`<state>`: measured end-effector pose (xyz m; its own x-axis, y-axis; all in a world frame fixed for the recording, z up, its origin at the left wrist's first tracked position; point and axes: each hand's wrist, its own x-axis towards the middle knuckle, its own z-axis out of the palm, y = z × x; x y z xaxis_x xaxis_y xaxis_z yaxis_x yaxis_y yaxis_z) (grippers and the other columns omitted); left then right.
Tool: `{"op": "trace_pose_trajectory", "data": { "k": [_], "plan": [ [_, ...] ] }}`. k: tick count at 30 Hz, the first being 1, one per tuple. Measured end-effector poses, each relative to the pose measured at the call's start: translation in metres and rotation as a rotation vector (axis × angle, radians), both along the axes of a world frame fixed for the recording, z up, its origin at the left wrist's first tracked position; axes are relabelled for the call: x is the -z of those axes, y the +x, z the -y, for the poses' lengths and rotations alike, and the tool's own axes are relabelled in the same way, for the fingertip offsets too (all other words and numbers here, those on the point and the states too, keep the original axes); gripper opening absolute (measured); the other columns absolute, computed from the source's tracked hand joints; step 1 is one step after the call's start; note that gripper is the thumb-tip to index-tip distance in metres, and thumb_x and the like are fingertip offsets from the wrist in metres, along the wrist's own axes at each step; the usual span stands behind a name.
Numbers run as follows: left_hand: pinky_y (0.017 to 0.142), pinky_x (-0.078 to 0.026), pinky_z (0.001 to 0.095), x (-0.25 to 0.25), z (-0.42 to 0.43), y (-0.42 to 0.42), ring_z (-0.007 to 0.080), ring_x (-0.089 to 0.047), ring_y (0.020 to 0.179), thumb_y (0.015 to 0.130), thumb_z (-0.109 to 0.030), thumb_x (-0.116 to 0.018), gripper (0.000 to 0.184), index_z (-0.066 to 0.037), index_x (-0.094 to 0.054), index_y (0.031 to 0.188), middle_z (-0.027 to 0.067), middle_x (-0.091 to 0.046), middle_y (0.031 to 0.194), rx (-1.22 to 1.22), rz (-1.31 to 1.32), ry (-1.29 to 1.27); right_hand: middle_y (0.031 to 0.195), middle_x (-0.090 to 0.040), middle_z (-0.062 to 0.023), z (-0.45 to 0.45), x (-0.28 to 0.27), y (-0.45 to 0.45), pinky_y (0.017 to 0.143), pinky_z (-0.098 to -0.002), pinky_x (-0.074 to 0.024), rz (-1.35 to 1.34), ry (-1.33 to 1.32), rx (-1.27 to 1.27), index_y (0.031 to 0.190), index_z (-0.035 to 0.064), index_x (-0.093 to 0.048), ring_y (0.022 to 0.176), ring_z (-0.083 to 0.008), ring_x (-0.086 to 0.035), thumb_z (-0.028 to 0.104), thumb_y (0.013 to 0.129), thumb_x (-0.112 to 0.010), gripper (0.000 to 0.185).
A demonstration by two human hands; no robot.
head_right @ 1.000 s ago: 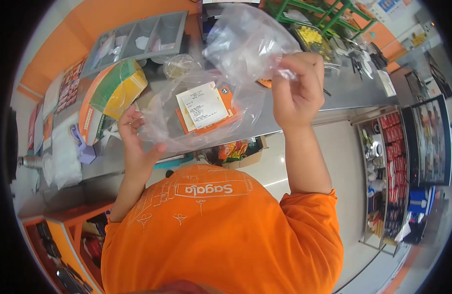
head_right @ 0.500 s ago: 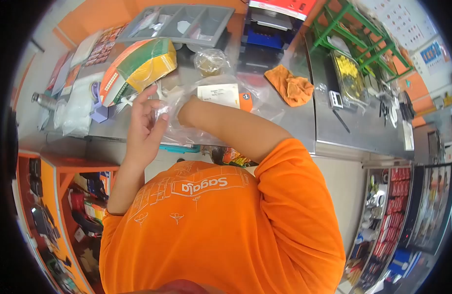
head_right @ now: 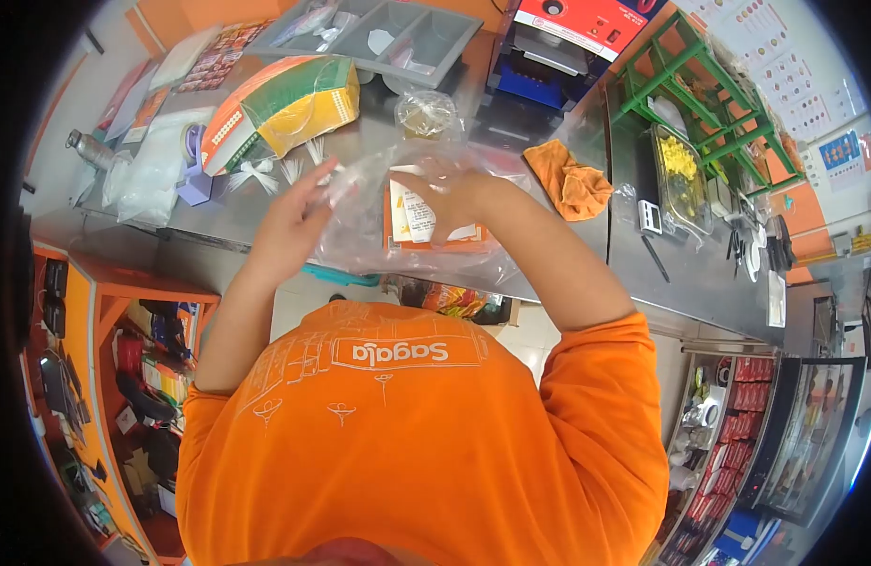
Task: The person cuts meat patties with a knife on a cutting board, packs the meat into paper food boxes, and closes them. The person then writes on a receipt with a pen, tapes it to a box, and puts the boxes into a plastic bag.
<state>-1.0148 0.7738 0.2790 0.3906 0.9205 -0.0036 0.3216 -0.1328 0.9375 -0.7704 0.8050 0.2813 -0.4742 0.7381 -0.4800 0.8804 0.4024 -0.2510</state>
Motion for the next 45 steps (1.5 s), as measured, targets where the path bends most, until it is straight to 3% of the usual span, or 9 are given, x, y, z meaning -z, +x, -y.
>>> {"op": "trace_pose_trajectory", "data": {
  "k": [6,13,19,22,24,28,37,43,45],
  "plan": [
    [0.068,-0.039,0.0169,-0.019,-0.028,0.023,0.0021,-0.043,0.072,0.090,0.000,-0.045,0.040,-0.008,-0.050,0.129,-0.0016,-0.060,0.105,-0.040,0.217,0.279,0.149,-0.016,-0.0120,0.011,-0.004,0.001,0.104,-0.0488,-0.0306,0.036,-0.028,0.013,0.145,0.0302,-0.013,0.132,-0.0349,-0.030,0.013,0.057,-0.074,0.108],
    [0.057,-0.036,0.0164,-0.057,-0.012,0.030,0.0017,-0.039,0.061,0.090,-0.001,-0.046,0.040,-0.009,-0.049,0.129,0.0018,-0.065,0.099,-0.028,0.242,0.403,0.146,-0.022,-0.0180,0.015,0.021,0.004,0.105,-0.0508,-0.0271,0.111,0.153,0.029,0.145,0.0313,-0.014,0.128,-0.0356,-0.036,0.016,0.067,-0.069,0.097],
    [0.059,-0.039,0.0201,-0.050,0.020,-0.013,0.0032,-0.046,0.067,0.090,-0.006,-0.051,0.036,-0.003,-0.047,0.126,0.0022,-0.061,0.087,-0.071,-0.123,0.357,0.120,-0.053,-0.0193,0.062,-0.033,0.054,0.101,-0.0475,-0.0318,-0.163,0.199,0.044,0.128,0.0063,-0.045,0.115,-0.0343,-0.048,0.048,0.075,-0.064,0.070],
    [0.058,-0.038,0.0219,-0.044,0.019,-0.017,0.0053,-0.044,0.065,0.090,-0.008,-0.051,0.027,-0.001,-0.052,0.116,0.0001,-0.056,0.078,-0.015,-0.244,0.338,0.117,-0.055,-0.0178,0.096,-0.073,0.075,0.104,-0.0427,-0.0290,0.126,0.001,0.008,0.127,0.0046,-0.047,0.114,-0.0321,-0.049,0.041,0.077,-0.066,0.065],
    [0.058,-0.039,0.0228,-0.038,0.013,-0.018,0.0064,-0.045,0.065,0.091,-0.009,-0.051,0.022,0.000,-0.055,0.110,-0.0003,-0.053,0.076,0.017,-0.325,0.348,0.100,-0.061,-0.0109,0.112,-0.063,0.091,0.097,-0.0379,-0.0355,0.470,0.551,-0.267,0.116,0.0074,-0.055,0.104,-0.0252,-0.054,0.030,0.078,-0.063,0.045],
    [0.058,-0.044,0.0277,-0.035,-0.025,-0.006,0.0145,-0.056,0.066,0.094,-0.016,-0.045,0.018,-0.003,-0.056,0.101,0.0063,-0.063,0.079,-0.081,-0.252,0.448,0.084,-0.061,-0.0003,0.086,-0.095,0.088,0.088,-0.0318,-0.0372,0.705,0.782,-0.336,0.093,0.0119,-0.058,0.087,-0.0165,-0.058,0.017,0.076,-0.058,0.018],
    [0.056,-0.042,0.0207,-0.062,-0.063,0.023,0.0058,-0.050,0.063,0.097,-0.022,-0.040,0.022,-0.005,-0.055,0.096,0.0001,-0.063,0.081,-0.119,0.247,0.370,0.077,-0.055,0.0025,0.087,-0.138,0.080,0.079,-0.0293,-0.0360,0.567,1.096,-0.325,0.079,0.0136,-0.058,0.080,-0.0145,-0.053,0.016,0.071,-0.059,0.009],
    [0.070,-0.039,0.0214,-0.058,-0.028,-0.013,0.0080,-0.050,0.084,0.089,-0.030,-0.054,0.034,-0.006,-0.053,0.114,0.0045,-0.056,0.104,0.146,0.119,0.105,0.083,-0.056,0.0000,0.102,-0.135,0.070,0.077,-0.0324,-0.0382,0.396,0.787,-0.110,0.083,0.0132,-0.063,0.082,-0.0168,-0.053,0.015,0.069,-0.063,0.014],
    [0.074,-0.039,0.0243,-0.057,-0.012,-0.032,0.0106,-0.049,0.088,0.086,-0.039,-0.056,0.050,-0.008,-0.046,0.124,0.0055,-0.055,0.109,0.157,0.256,0.103,0.092,-0.057,-0.0038,0.094,-0.175,0.048,0.079,-0.0371,-0.0395,-0.073,0.779,-0.087,0.094,0.0140,-0.065,0.088,-0.0198,-0.054,0.016,0.068,-0.067,0.026]
  ]
}}
